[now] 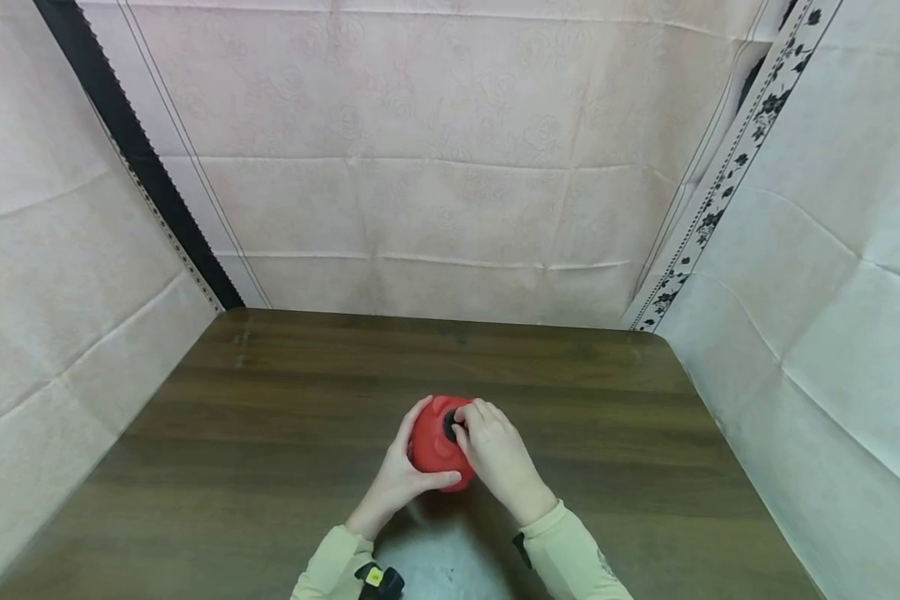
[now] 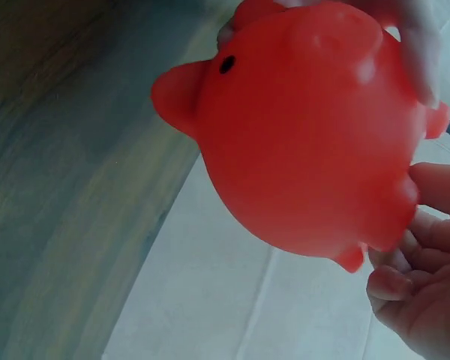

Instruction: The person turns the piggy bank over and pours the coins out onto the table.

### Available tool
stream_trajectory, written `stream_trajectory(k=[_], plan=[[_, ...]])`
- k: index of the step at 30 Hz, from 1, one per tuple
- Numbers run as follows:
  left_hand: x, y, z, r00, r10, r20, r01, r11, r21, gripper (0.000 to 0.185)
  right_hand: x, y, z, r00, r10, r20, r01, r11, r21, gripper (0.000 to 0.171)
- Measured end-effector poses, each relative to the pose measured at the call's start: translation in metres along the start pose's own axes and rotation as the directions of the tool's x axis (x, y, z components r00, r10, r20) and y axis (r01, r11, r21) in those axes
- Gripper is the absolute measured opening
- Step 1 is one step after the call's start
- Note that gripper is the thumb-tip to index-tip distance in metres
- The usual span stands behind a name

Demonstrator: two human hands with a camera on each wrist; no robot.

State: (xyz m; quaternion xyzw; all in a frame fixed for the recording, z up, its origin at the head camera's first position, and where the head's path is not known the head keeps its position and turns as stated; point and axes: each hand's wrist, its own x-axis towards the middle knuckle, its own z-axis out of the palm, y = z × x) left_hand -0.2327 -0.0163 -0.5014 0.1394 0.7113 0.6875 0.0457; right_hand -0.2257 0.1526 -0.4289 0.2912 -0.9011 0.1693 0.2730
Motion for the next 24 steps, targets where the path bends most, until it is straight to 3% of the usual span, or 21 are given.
stream_trajectory(k=[7, 13, 16, 21, 24], plan=[[-0.003, 0.002, -0.005, 0.998, 0.002, 0.058, -0.001, 1.0, -0.012, 0.093, 0.001, 0.006, -0.007, 0.982, -0.187, 0.012, 0.187, 0.982, -0.006, 0.026], [-0.004, 0.008, -0.013, 0.987, -0.016, 0.158, 0.027, 0.997, -0.07, 0.089, 0.01, 0.014, -0.02, 0.925, -0.372, 0.078, 0.369, 0.928, 0.053, 0.03], [-0.004, 0.012, -0.015, 0.979, -0.011, 0.205, 0.03, 0.995, -0.093, 0.086, 0.015, 0.016, -0.029, 0.908, -0.408, 0.097, 0.399, 0.912, 0.094, 0.029], [-0.001, 0.014, -0.015, 0.97, 0.002, 0.242, 0.025, 0.994, -0.108, 0.086, 0.015, 0.018, -0.037, 0.917, -0.391, 0.076, 0.383, 0.918, 0.101, 0.028], [0.0, 0.014, -0.013, 0.968, -0.001, 0.252, 0.028, 0.994, -0.104, 0.087, 0.014, 0.018, -0.039, 0.911, -0.405, 0.078, 0.402, 0.914, 0.059, 0.027]])
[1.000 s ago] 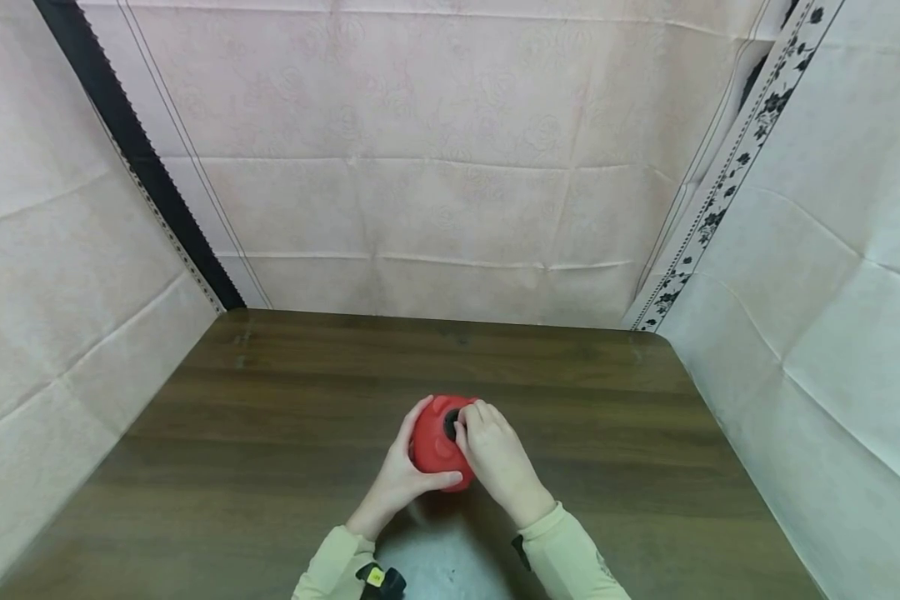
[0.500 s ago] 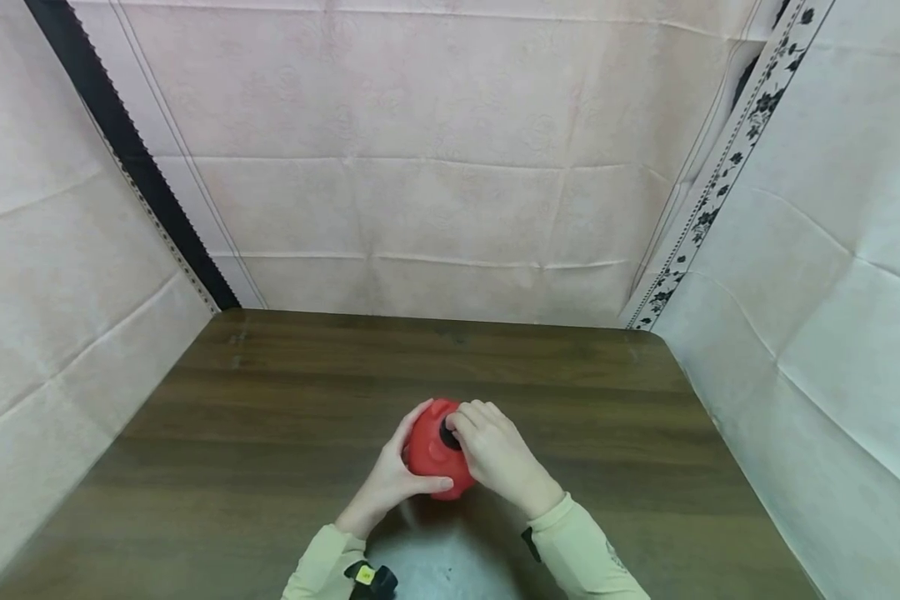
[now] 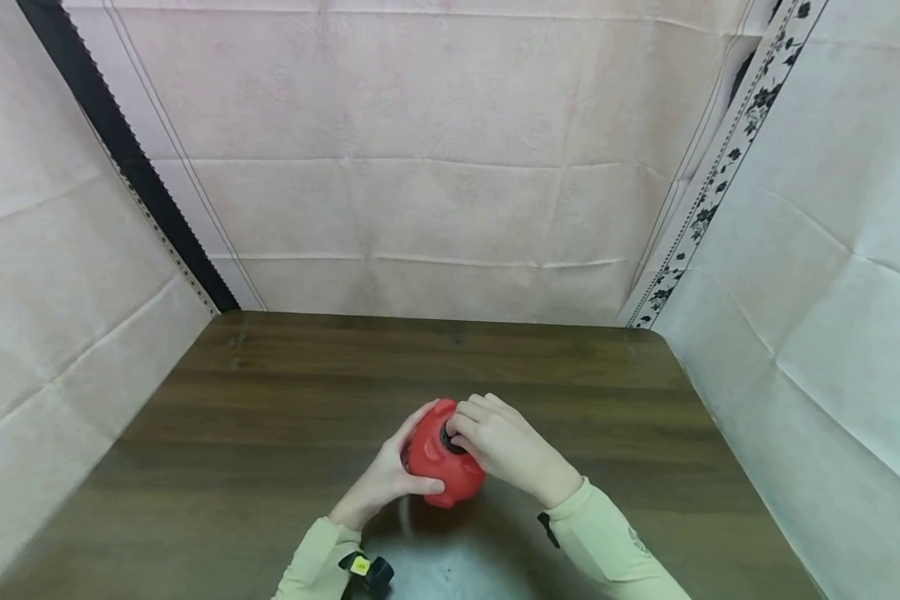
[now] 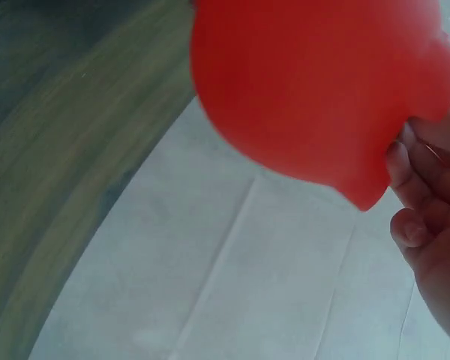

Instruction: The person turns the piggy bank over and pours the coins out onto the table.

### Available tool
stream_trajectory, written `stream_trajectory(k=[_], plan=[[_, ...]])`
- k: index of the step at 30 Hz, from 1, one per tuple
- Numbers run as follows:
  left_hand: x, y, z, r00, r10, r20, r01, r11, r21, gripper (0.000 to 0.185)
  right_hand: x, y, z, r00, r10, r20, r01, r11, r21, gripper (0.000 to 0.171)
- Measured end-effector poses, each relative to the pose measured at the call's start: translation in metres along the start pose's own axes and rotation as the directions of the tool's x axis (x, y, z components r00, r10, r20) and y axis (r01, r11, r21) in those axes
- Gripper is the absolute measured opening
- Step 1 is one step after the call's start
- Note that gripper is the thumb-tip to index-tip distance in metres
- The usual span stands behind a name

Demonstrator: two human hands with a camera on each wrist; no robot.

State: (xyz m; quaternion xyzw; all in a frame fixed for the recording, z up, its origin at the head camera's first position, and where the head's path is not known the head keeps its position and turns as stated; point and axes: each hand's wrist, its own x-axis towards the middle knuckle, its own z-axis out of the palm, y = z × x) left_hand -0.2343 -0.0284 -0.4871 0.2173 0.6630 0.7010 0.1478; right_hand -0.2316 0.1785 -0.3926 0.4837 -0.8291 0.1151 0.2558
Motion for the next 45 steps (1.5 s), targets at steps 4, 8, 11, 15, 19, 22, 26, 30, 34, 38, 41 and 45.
stream_trajectory(k=[4, 8, 11, 15, 19, 22, 26, 30, 34, 38, 41, 45], plan=[[0.002, -0.002, 0.002, 1.0, -0.006, 0.02, 0.006, 1.0, -0.013, 0.087, 0.0, -0.001, -0.001, 0.999, -0.031, 0.03, 0.034, 0.994, -0.103, 0.029], [0.004, -0.005, 0.003, 0.999, 0.0, 0.049, 0.002, 0.999, -0.033, 0.087, -0.002, -0.002, -0.003, 0.997, -0.045, 0.057, 0.055, 0.981, -0.184, 0.036], [0.005, -0.006, 0.003, 0.999, 0.0, 0.052, 0.002, 0.999, -0.038, 0.086, -0.002, -0.001, -0.005, 0.998, -0.055, 0.037, 0.062, 0.977, -0.206, 0.038], [0.006, -0.009, 0.004, 1.0, -0.013, 0.023, 0.014, 0.999, -0.044, 0.084, -0.004, 0.001, -0.007, 0.999, -0.004, -0.034, -0.002, 0.985, -0.172, 0.033], [0.004, -0.012, 0.005, 1.0, -0.016, -0.001, 0.016, 0.998, -0.061, 0.084, -0.018, 0.011, -0.007, 0.971, 0.18, -0.154, -0.199, 0.974, -0.114, 0.026], [0.003, -0.013, 0.003, 0.999, 0.007, -0.034, -0.009, 0.997, -0.075, 0.085, -0.037, 0.024, -0.002, 0.928, 0.319, -0.194, -0.346, 0.929, -0.129, 0.022], [0.002, -0.011, -0.001, 0.99, -0.009, -0.138, -0.009, 0.992, -0.127, 0.086, -0.062, 0.037, 0.011, 0.894, 0.442, -0.073, -0.448, 0.871, -0.203, 0.021], [0.001, -0.011, -0.004, 0.973, -0.067, -0.222, 0.027, 0.983, -0.18, 0.089, -0.079, 0.039, 0.025, 0.846, 0.52, 0.121, -0.484, 0.842, -0.238, 0.028], [0.0, -0.012, -0.007, 0.968, -0.08, -0.237, 0.035, 0.981, -0.189, 0.088, -0.089, 0.038, 0.033, 0.789, 0.567, 0.238, -0.521, 0.822, -0.23, 0.031], [0.0, -0.011, -0.006, 0.968, -0.087, -0.233, 0.037, 0.977, -0.211, 0.086, -0.095, 0.037, 0.04, 0.751, 0.589, 0.298, -0.548, 0.808, -0.217, 0.031], [-0.001, -0.009, -0.005, 0.966, -0.105, -0.238, 0.05, 0.973, -0.226, 0.085, -0.098, 0.037, 0.046, 0.751, 0.585, 0.306, -0.548, 0.811, -0.207, 0.031], [-0.002, -0.006, -0.003, 0.962, -0.119, -0.248, 0.062, 0.972, -0.227, 0.085, -0.101, 0.035, 0.052, 0.759, 0.588, 0.281, -0.548, 0.809, -0.213, 0.032]])
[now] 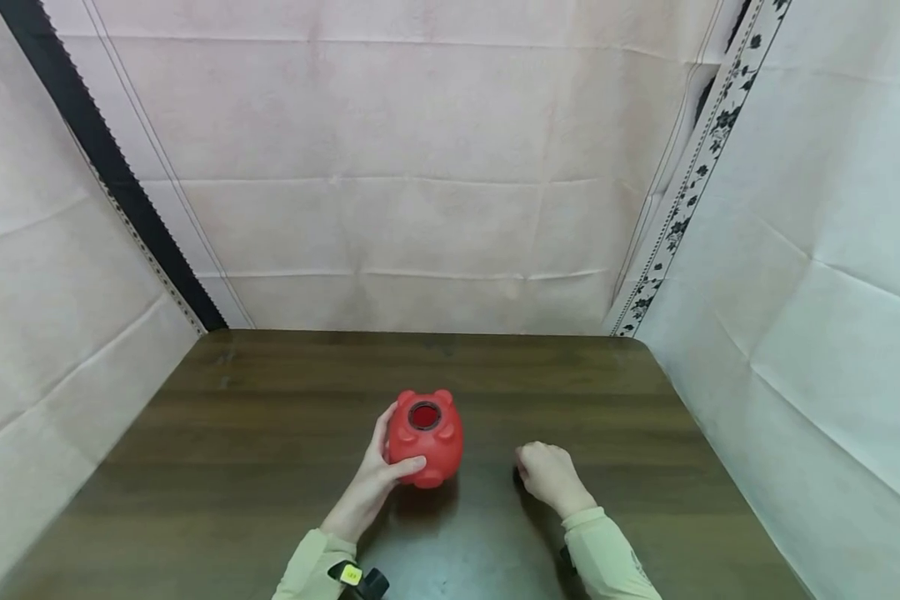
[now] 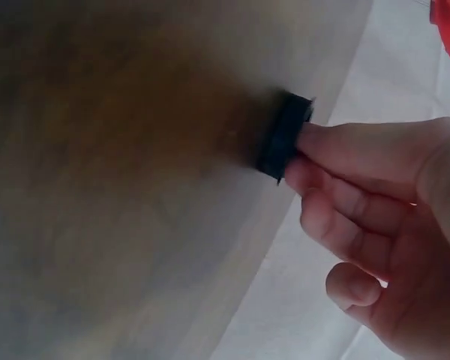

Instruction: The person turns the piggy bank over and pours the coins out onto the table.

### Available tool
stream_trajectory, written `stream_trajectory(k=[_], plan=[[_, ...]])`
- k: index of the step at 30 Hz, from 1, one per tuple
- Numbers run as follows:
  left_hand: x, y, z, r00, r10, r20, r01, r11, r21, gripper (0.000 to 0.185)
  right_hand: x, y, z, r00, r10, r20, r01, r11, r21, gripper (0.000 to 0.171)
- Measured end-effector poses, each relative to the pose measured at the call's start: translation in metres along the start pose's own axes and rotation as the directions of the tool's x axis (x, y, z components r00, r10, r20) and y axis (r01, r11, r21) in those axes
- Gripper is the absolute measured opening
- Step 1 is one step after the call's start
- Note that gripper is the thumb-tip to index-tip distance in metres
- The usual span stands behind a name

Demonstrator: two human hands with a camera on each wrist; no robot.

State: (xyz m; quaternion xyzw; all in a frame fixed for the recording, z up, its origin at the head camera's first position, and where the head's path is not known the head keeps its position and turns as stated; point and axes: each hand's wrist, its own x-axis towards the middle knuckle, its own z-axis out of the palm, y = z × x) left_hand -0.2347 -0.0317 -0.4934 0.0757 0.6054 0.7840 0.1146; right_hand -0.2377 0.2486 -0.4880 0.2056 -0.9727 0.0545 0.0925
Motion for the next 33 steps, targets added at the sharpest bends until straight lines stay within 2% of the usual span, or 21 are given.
stream_trajectory(k=[5, 7, 8, 9, 10, 12, 14, 16, 18, 20, 23, 26, 28, 30, 32, 33], plan=[[-0.001, -0.001, -0.001, 1.0, -0.003, -0.024, 0.003, 1.0, -0.005, 0.085, 0.0, -0.016, -0.017, 0.993, 0.111, -0.033, -0.111, 0.994, -0.001, 0.029], [-0.001, -0.002, -0.001, 0.999, -0.001, -0.032, 0.001, 1.0, -0.007, 0.085, 0.002, -0.029, -0.032, 0.984, 0.142, -0.11, -0.141, 0.99, 0.014, 0.024], [-0.001, -0.002, -0.002, 0.999, -0.001, -0.038, 0.0, 1.0, -0.007, 0.085, 0.004, -0.036, -0.04, 0.979, 0.127, -0.16, -0.123, 0.992, 0.031, 0.017], [-0.001, -0.002, -0.002, 0.999, 0.0, -0.047, 0.0, 1.0, -0.004, 0.085, 0.006, -0.045, -0.047, 0.973, 0.091, -0.212, -0.083, 0.996, 0.044, 0.009], [0.0, -0.002, -0.003, 0.998, 0.001, -0.056, -0.001, 1.0, -0.004, 0.086, 0.009, -0.053, -0.055, 0.965, 0.031, -0.261, -0.016, 0.998, 0.057, 0.007], [0.0, -0.001, -0.004, 0.997, -0.001, -0.076, 0.0, 1.0, -0.011, 0.087, 0.014, -0.073, -0.068, 0.934, -0.146, -0.327, 0.176, 0.982, 0.064, 0.03], [0.001, 0.0, -0.005, 0.996, -0.007, -0.094, 0.004, 1.0, -0.027, 0.089, 0.019, -0.091, -0.077, 0.886, -0.337, -0.318, 0.373, 0.926, 0.055, 0.05], [0.0, 0.001, -0.006, 0.995, -0.013, -0.104, 0.01, 0.999, -0.033, 0.09, 0.024, -0.107, -0.082, 0.831, -0.482, -0.277, 0.506, 0.863, 0.015, 0.056], [0.0, 0.003, -0.005, 0.995, -0.02, -0.103, 0.018, 0.999, -0.028, 0.091, 0.03, -0.118, -0.085, 0.787, -0.572, -0.232, 0.576, 0.815, -0.057, 0.057], [-0.002, 0.004, -0.005, 0.996, -0.021, -0.088, 0.021, 1.0, -0.01, 0.09, 0.039, -0.125, -0.085, 0.761, -0.619, -0.193, 0.602, 0.785, -0.145, 0.054], [-0.003, 0.004, -0.003, 0.999, -0.021, -0.045, 0.02, 1.0, -0.007, 0.09, 0.054, -0.128, -0.086, 0.752, -0.65, -0.112, 0.613, 0.751, -0.245, 0.049], [-0.006, 0.002, -0.004, 1.0, -0.023, 0.016, 0.024, 0.997, -0.077, 0.09, 0.065, -0.127, -0.086, 0.754, -0.657, -0.024, 0.629, 0.732, -0.262, 0.04], [-0.009, 0.0, -0.006, 0.997, -0.022, 0.067, 0.034, 0.982, -0.183, 0.084, 0.07, -0.127, -0.085, 0.752, -0.659, 0.0, 0.641, 0.731, -0.234, 0.034], [-0.012, -0.003, -0.008, 0.99, 0.015, 0.138, 0.028, 0.952, -0.306, 0.071, 0.072, -0.127, -0.085, 0.742, -0.67, -0.017, 0.651, 0.726, -0.22, 0.029], [-0.014, -0.005, -0.01, 0.976, 0.065, 0.209, 0.031, 0.904, -0.427, 0.052, 0.075, -0.127, -0.085, 0.738, -0.671, -0.077, 0.641, 0.731, -0.234, 0.028], [-0.015, -0.005, -0.011, 0.967, 0.093, 0.237, 0.036, 0.871, -0.489, 0.044, 0.076, -0.127, -0.086, 0.739, -0.665, -0.113, 0.626, 0.738, -0.251, 0.028]])
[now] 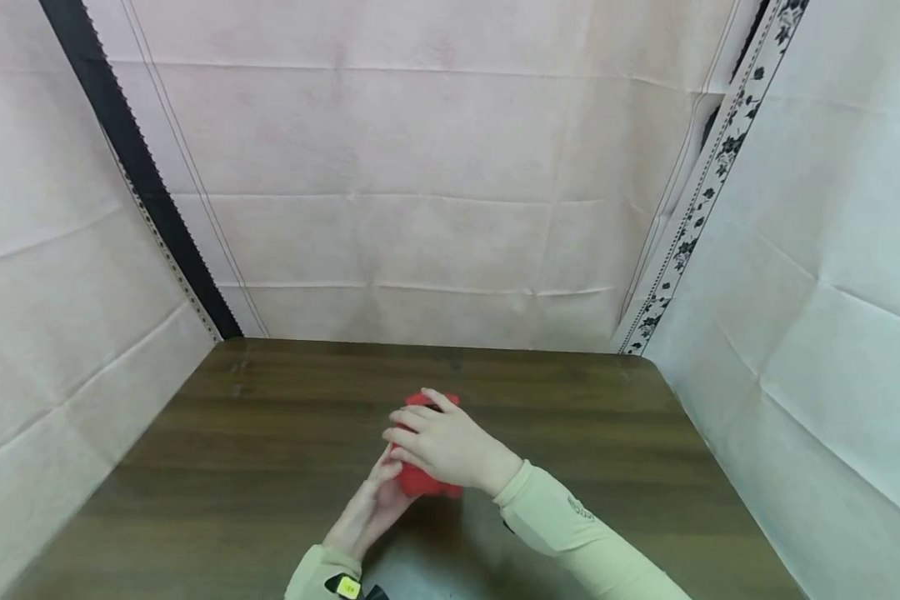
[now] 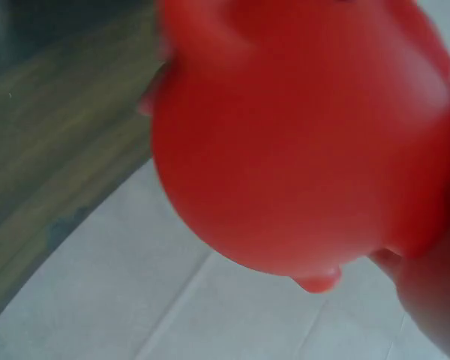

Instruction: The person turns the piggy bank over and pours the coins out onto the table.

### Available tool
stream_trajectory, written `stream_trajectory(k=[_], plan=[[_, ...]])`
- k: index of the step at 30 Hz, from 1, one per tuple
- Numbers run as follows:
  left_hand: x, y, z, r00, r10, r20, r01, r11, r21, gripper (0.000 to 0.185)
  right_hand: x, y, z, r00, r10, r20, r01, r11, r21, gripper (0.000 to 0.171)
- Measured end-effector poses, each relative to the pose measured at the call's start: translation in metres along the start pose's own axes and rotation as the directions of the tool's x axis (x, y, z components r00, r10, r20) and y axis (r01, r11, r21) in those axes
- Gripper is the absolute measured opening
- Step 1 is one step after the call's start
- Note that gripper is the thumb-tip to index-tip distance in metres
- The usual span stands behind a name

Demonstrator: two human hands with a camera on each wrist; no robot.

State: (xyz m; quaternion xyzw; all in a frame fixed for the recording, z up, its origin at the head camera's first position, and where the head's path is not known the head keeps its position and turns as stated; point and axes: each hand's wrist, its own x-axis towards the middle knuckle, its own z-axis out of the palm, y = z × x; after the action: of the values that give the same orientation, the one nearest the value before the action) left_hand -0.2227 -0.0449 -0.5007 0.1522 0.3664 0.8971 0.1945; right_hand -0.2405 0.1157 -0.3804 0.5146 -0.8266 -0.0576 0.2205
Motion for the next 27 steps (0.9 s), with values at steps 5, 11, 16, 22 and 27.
stream_trajectory(k=[5, 11, 16, 22, 27], plan=[[0.0, 0.002, -0.002, 0.998, 0.043, 0.04, -0.032, 0.97, -0.24, 0.043, 0.002, 0.005, -0.005, 0.983, 0.125, -0.136, -0.134, 0.99, -0.053, 0.046], [-0.004, 0.003, 0.001, 0.988, 0.138, 0.066, -0.121, 0.968, -0.222, 0.038, 0.004, 0.0, -0.005, 0.875, 0.373, -0.308, -0.317, 0.923, 0.216, 0.034], [0.001, 0.003, 0.013, 0.99, 0.142, 0.012, -0.142, 0.99, -0.003, 0.068, 0.004, -0.008, 0.0, 0.762, 0.529, -0.375, -0.386, 0.835, 0.393, 0.035], [0.004, 0.002, 0.02, 0.96, 0.179, -0.214, -0.148, 0.977, 0.154, 0.083, -0.001, -0.021, 0.006, 0.728, 0.626, -0.279, -0.403, 0.72, 0.565, 0.047], [0.003, 0.003, 0.02, 0.94, 0.211, -0.269, -0.172, 0.972, 0.161, 0.076, -0.007, -0.026, 0.012, 0.697, 0.688, -0.2, -0.385, 0.595, 0.705, 0.052]])
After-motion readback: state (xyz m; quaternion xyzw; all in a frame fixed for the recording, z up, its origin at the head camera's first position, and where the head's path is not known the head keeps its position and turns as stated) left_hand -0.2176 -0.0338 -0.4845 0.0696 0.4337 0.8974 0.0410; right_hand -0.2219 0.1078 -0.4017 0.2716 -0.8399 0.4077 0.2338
